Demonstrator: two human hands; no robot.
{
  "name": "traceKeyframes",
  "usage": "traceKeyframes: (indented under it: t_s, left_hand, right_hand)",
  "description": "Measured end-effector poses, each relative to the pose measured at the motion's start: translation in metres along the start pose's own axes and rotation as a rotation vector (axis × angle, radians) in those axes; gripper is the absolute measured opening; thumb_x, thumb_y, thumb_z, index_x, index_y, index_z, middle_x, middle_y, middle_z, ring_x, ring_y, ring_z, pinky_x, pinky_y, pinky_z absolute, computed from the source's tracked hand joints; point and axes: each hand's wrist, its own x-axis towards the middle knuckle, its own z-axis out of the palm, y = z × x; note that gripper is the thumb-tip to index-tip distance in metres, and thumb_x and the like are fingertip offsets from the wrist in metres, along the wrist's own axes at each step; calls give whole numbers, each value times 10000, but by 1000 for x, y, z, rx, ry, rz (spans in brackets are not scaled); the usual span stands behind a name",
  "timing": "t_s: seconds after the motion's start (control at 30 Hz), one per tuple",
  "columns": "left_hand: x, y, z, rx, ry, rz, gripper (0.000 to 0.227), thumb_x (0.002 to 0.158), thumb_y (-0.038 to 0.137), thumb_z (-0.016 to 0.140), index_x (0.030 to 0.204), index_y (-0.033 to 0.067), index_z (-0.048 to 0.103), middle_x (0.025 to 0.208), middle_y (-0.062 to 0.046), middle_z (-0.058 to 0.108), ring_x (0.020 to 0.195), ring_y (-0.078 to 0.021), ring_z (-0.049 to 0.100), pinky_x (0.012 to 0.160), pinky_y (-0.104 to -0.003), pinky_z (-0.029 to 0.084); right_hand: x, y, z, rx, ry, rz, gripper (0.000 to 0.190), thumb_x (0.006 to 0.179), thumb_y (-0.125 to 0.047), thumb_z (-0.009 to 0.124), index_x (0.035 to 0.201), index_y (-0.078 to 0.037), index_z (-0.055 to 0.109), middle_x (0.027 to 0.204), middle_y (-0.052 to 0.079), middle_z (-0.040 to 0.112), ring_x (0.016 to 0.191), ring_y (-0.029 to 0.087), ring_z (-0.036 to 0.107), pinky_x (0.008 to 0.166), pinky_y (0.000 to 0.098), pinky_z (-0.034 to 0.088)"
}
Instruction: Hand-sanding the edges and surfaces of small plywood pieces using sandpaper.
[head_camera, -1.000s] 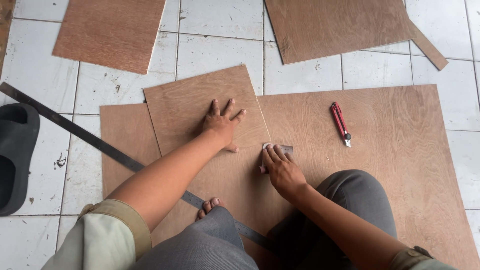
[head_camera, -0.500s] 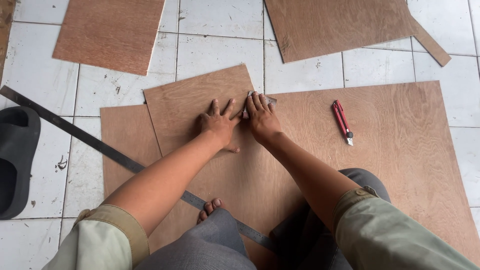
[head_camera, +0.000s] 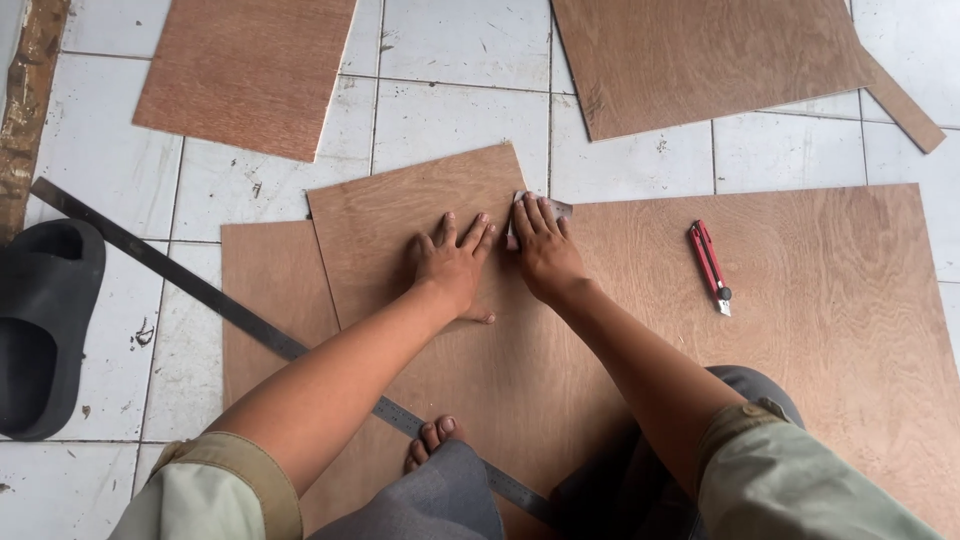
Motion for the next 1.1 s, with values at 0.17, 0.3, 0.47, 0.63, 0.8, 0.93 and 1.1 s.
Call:
traceKeyframes:
  t_s: [0.17,0.3,0.47,0.63,0.8,0.93,1.1]
  left_hand:
    - [-2,-2,-3,-45,3,15,1084,643,617,626,1409,109,52,1482,-38,9,1302,-407,83,896,-660,276]
    - [1,6,-3,-25,-40,-13,1090,657,594,638,1408,96,24,1480,-50,-30,1300,-421,65,870,-652,312]
    - [0,8,-6,-7,-32,12,1088,661,607,624,1409,97,22,1481,-55,-31,1300,-427,78,869,-643,314]
    - [1,4,-9,10,-65,21,1083,676,595,624,1406,73,18,1478,-82,-33,1299,-443,66,887,-632,308]
    - [3,2,-3,12,-43,0,1089,667,592,629,1405,77,16,1478,-79,-38,1300,-446,63,893,-637,291]
    - [2,1,-10,-2,-46,8,1081,676,578,624,1406,74,8,1479,-84,-37,1301,-445,54,911,-639,259]
    - [3,5,-6,26,-71,5,1086,686,575,627,1399,43,4,1474,-116,-37,1293,-464,61,922,-608,268]
  right_hand:
    - [-53,-7,2,-20,-116,62,581,895,-254,295,1403,-49,101,1460,145,102,1349,290,78,1048,471,174]
    - [-3,-6,-2,7,-30,75,547,929,-301,217,1405,-54,106,1460,145,110,1351,289,76,1057,482,154]
    - [-37,-3,-11,-8,-122,88,556,921,-317,187,1410,-79,74,1471,117,65,1354,274,44,1062,476,130]
    - [-27,-8,-7,-20,-183,92,564,917,-322,187,1410,-83,53,1472,112,43,1354,269,21,1062,481,104]
    - [19,-5,-9,14,-46,69,555,924,-318,192,1413,-78,83,1474,113,59,1358,268,40,1070,485,107]
    - [-31,-7,-18,-23,-143,38,545,916,-311,164,1412,-98,85,1473,100,69,1355,260,46,1060,473,118]
    - [10,-7,-9,-12,-98,73,557,916,-332,186,1414,-106,79,1474,94,64,1356,250,44,1065,486,107]
